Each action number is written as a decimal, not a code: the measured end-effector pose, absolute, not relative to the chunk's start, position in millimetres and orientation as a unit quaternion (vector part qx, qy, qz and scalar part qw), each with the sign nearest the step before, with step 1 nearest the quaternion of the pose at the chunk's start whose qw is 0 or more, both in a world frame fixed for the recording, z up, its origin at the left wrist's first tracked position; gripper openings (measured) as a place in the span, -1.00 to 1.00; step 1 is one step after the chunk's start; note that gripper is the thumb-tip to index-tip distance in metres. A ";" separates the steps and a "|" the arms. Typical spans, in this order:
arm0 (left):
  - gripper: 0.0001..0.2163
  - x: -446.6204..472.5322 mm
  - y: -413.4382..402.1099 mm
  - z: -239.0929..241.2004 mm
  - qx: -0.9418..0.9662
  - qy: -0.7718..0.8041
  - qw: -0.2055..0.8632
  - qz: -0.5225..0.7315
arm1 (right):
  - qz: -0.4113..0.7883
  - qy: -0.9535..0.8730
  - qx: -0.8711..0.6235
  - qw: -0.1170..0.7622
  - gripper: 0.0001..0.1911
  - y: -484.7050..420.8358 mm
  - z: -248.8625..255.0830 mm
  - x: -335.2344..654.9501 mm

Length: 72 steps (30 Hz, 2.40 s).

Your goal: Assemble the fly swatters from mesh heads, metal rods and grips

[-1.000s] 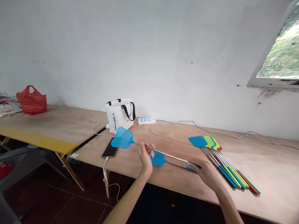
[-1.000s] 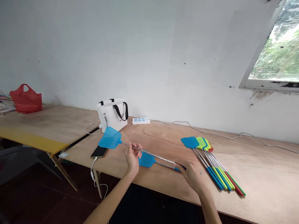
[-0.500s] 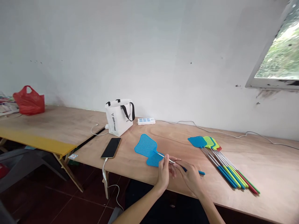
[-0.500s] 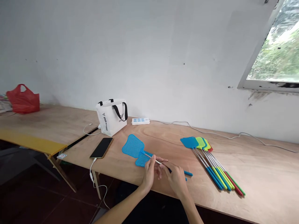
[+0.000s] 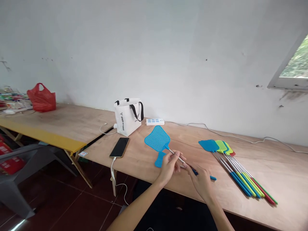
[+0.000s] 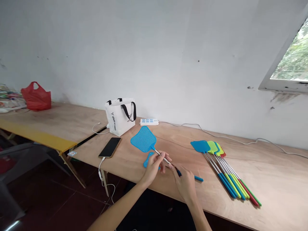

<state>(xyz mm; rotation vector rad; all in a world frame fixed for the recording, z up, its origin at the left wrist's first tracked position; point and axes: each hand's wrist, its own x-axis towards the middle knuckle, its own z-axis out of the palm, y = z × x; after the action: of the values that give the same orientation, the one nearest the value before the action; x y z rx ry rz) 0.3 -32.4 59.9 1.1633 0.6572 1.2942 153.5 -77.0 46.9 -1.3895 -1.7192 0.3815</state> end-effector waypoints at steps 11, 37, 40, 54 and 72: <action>-0.44 -12.5 -15.7 57.4 0.476 0.306 0.578 0.588 | 0.165 -0.692 -0.575 0.405 -0.56 -65.0 41.7 186.3; -0.83 -24.2 -10.4 33.8 0.843 0.424 0.214 0.253 | 0.060 -0.794 -0.543 0.267 -0.77 -43.0 4.8 212.3; -0.87 -25.0 -19.5 52.8 0.832 0.419 0.245 0.269 | 0.075 -0.797 -0.525 0.289 -0.77 -42.2 5.4 212.0; -0.53 -12.5 -31.7 58.9 0.658 0.328 0.514 0.443 | 0.150 -0.679 -0.542 0.471 -0.57 -63.3 45.1 185.8; -0.63 -18.5 -3.2 49.7 0.377 0.297 0.558 0.677 | 0.116 -0.739 -0.583 0.318 -0.55 -75.5 52.7 171.1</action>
<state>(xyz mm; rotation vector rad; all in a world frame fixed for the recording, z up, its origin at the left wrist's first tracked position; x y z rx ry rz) -18.5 -3.2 49.7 0.8884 0.6998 1.5976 171.1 -75.5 52.7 -1.5345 -1.9440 0.3052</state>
